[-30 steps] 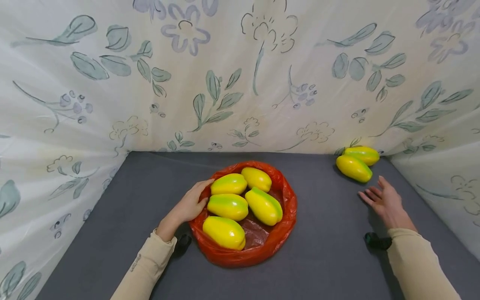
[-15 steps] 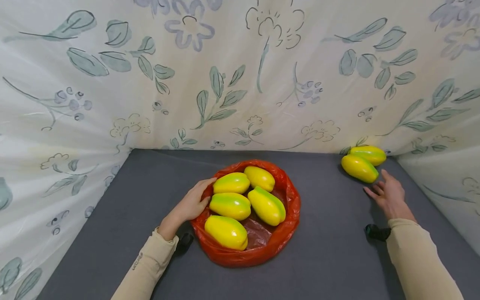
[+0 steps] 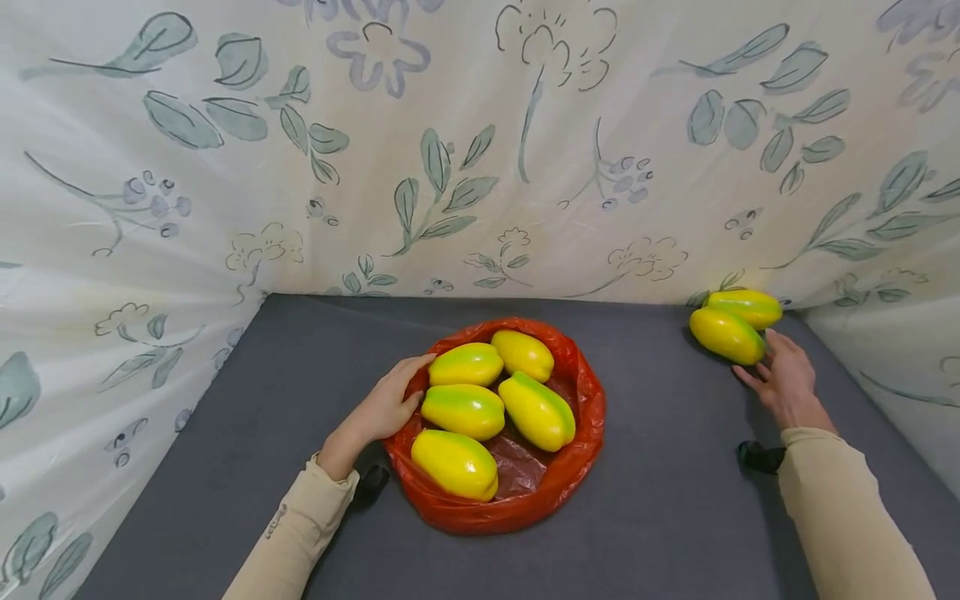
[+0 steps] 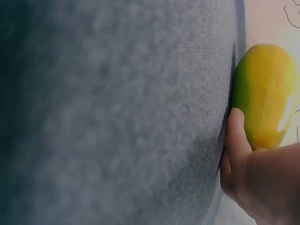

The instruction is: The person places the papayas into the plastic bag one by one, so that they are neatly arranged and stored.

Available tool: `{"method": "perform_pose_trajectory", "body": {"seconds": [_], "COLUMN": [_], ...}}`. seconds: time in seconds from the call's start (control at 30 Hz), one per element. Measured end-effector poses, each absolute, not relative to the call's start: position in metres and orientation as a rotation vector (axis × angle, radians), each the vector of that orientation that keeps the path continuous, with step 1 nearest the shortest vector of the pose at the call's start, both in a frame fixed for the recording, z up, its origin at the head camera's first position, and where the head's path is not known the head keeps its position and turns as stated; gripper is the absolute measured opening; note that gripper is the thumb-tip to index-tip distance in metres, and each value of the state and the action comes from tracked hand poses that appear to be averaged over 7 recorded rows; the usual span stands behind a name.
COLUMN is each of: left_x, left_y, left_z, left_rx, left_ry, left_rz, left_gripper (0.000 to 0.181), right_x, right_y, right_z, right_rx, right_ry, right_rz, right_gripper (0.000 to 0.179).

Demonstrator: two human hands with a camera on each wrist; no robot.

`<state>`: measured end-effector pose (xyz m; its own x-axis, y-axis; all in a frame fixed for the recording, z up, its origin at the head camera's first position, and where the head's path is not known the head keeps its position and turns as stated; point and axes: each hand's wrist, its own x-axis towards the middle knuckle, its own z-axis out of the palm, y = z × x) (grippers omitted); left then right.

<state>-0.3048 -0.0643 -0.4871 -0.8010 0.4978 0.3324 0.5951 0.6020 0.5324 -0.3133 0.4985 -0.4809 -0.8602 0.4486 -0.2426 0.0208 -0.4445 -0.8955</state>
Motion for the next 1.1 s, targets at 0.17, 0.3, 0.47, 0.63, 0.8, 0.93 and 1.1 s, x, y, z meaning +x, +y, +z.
{"method": "perform_pose_trajectory", "body": {"seconds": [0.17,0.3,0.47,0.63,0.8,0.93,1.1], "left_x": [-0.305,-0.305,-0.305,-0.306,-0.305,-0.305,-0.305], "left_y": [-0.064,-0.063,-0.063,-0.062,-0.063,-0.063,-0.064], "left_z": [-0.485,-0.484,-0.483,-0.485,-0.486,-0.486,-0.488], "left_rx": [-0.919,-0.936,-0.937,-0.936,-0.930,-0.921,-0.918], "left_ry": [-2.668,-2.654,-2.661,-2.669,-2.674,-2.675,-2.674], "left_rz": [-0.985,-0.981,-0.987,-0.983,-0.987,-0.991,-0.987], "left_gripper": [0.058,0.057,0.057,0.057,0.058,0.057,0.058], "right_x": [-0.318,-0.319,-0.320,-0.321,-0.324,-0.327,-0.328], "right_y": [0.498,0.497,0.497,0.496,0.494,0.491,0.487], "right_z": [-0.478,-0.475,-0.475,-0.477,-0.479,-0.480,-0.480], "right_rx": [-0.676,-0.757,-0.775,-0.755,-0.782,-0.782,-0.793], "right_ry": [-1.464,-1.441,-1.404,-1.384,-1.398,-1.424,-1.429], "right_rz": [2.346,2.306,2.322,2.338,2.319,2.312,2.299], "right_gripper": [0.073,0.073,0.075,0.076,0.071,0.072,0.058]}}
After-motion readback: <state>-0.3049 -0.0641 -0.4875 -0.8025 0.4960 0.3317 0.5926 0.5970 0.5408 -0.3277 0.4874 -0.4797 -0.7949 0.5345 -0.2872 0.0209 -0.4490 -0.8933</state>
